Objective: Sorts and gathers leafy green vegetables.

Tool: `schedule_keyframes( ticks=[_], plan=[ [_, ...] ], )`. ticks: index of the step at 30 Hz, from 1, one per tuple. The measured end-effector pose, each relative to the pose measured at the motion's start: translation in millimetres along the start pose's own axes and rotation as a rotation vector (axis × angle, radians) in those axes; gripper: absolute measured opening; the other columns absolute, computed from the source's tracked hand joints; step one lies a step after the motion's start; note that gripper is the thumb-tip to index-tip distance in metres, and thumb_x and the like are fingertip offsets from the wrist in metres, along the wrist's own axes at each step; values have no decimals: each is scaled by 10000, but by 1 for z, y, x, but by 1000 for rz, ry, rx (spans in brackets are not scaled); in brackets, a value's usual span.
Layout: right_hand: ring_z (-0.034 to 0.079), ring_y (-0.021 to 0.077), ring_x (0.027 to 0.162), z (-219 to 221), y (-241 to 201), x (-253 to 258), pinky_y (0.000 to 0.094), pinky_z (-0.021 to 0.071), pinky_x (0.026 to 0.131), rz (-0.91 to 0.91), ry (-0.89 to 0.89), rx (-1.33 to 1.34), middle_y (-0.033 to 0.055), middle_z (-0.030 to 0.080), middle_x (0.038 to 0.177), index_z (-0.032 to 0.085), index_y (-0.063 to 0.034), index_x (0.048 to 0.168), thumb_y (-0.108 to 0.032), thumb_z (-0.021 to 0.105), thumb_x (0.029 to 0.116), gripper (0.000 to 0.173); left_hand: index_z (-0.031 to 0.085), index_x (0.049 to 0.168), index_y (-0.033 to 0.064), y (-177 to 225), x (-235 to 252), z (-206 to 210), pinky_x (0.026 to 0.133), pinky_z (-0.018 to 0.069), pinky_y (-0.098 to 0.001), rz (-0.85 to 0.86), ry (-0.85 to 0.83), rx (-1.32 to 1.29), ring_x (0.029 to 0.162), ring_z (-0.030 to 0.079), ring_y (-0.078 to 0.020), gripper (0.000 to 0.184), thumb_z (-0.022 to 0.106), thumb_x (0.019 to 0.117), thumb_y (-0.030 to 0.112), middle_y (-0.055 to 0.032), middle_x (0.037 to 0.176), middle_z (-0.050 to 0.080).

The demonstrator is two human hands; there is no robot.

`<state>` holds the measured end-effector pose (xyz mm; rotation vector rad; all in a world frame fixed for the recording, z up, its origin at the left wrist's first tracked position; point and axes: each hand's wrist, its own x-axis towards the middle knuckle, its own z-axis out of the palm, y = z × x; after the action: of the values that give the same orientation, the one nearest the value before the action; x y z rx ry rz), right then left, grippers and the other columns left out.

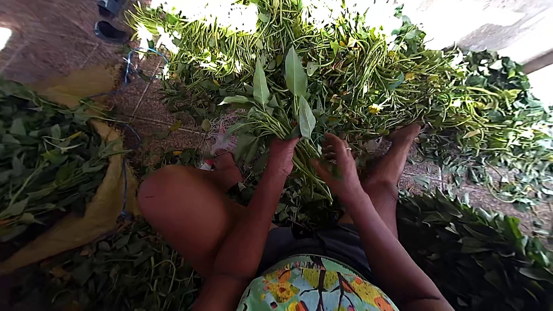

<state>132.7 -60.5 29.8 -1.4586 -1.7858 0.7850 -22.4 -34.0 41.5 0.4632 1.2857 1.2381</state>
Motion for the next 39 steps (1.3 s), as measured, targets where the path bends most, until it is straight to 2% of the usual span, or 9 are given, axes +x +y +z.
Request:
schedule_keyframes(
  ticks=[3, 6, 10, 13, 15, 20, 27, 32, 39],
  plan=[
    [682, 352, 888, 10, -6, 10, 503, 580, 762, -108, -48, -63, 257, 640, 1138, 588, 8, 1391, 30, 642, 918, 477, 563, 1322, 58, -3, 3, 2, 925, 526, -355, 25, -7, 51, 1078, 620, -151, 377, 684, 965, 69, -92, 1224, 642],
    [657, 281, 922, -2, -6, 18, 436, 561, 807, -70, -96, 31, 209, 649, 1106, 676, 13, 1275, 162, 551, 885, 435, 544, 1324, 37, 4, 5, -8, 923, 535, -353, -1, -42, 80, 1060, 627, -158, 395, 687, 956, 48, -106, 1212, 638],
    [636, 169, 886, -7, -2, 16, 332, 569, 761, 29, -192, 192, 145, 620, 1144, 648, -5, 1279, 114, 500, 934, 394, 503, 1364, 42, 7, 9, -16, 940, 539, -346, -24, -83, 45, 1089, 624, -154, 401, 617, 982, 9, -102, 1246, 619],
    [650, 158, 959, -6, 3, 18, 336, 565, 820, -20, -212, 222, 154, 635, 1226, 561, -18, 1388, -147, 674, 964, 457, 531, 1327, 42, 6, 10, -14, 924, 544, -354, -38, -93, 13, 1053, 631, -152, 371, 640, 973, 24, -96, 1196, 638],
    [659, 148, 886, -1, -2, 20, 331, 573, 790, -42, -199, 183, 143, 668, 1136, 564, -17, 1372, -164, 770, 914, 524, 589, 1233, 64, 5, 10, -14, 850, 578, -338, -28, -103, 1, 948, 671, -131, 284, 679, 965, 91, -61, 1067, 688],
    [608, 99, 697, 12, -9, 26, 293, 534, 642, 42, -153, 193, 87, 671, 923, 600, -24, 1270, -119, 624, 1008, 280, 668, 1170, 173, 7, 9, -18, 809, 562, -319, 79, -145, 22, 949, 648, -111, 244, 716, 933, 150, -9, 1093, 677],
    [574, 78, 579, 12, -18, 29, 235, 519, 558, 315, -252, 556, 32, 631, 796, 548, -40, 1217, -118, 518, 1019, 215, 674, 1064, 118, 8, 15, -22, 746, 575, -265, 130, -212, 22, 843, 660, -86, 145, 694, 938, 47, -12, 976, 696],
    [587, 83, 611, 12, -23, 24, 227, 534, 576, 357, -230, 725, 41, 644, 883, 546, -76, 1280, -50, 504, 1026, 259, 642, 1332, 118, 13, 14, -26, 882, 577, -313, 115, -260, 4, 1029, 677, -133, 409, 703, 934, 42, -45, 1208, 698],
    [564, 121, 549, 25, -21, 25, 305, 539, 553, 347, -175, 414, 54, 584, 735, 608, -28, 1159, -182, 457, 1088, 227, 667, 1272, 89, 7, 19, -27, 874, 566, -288, 135, -221, 68, 995, 679, -105, 324, 705, 951, 69, -31, 1135, 721]
  ],
)
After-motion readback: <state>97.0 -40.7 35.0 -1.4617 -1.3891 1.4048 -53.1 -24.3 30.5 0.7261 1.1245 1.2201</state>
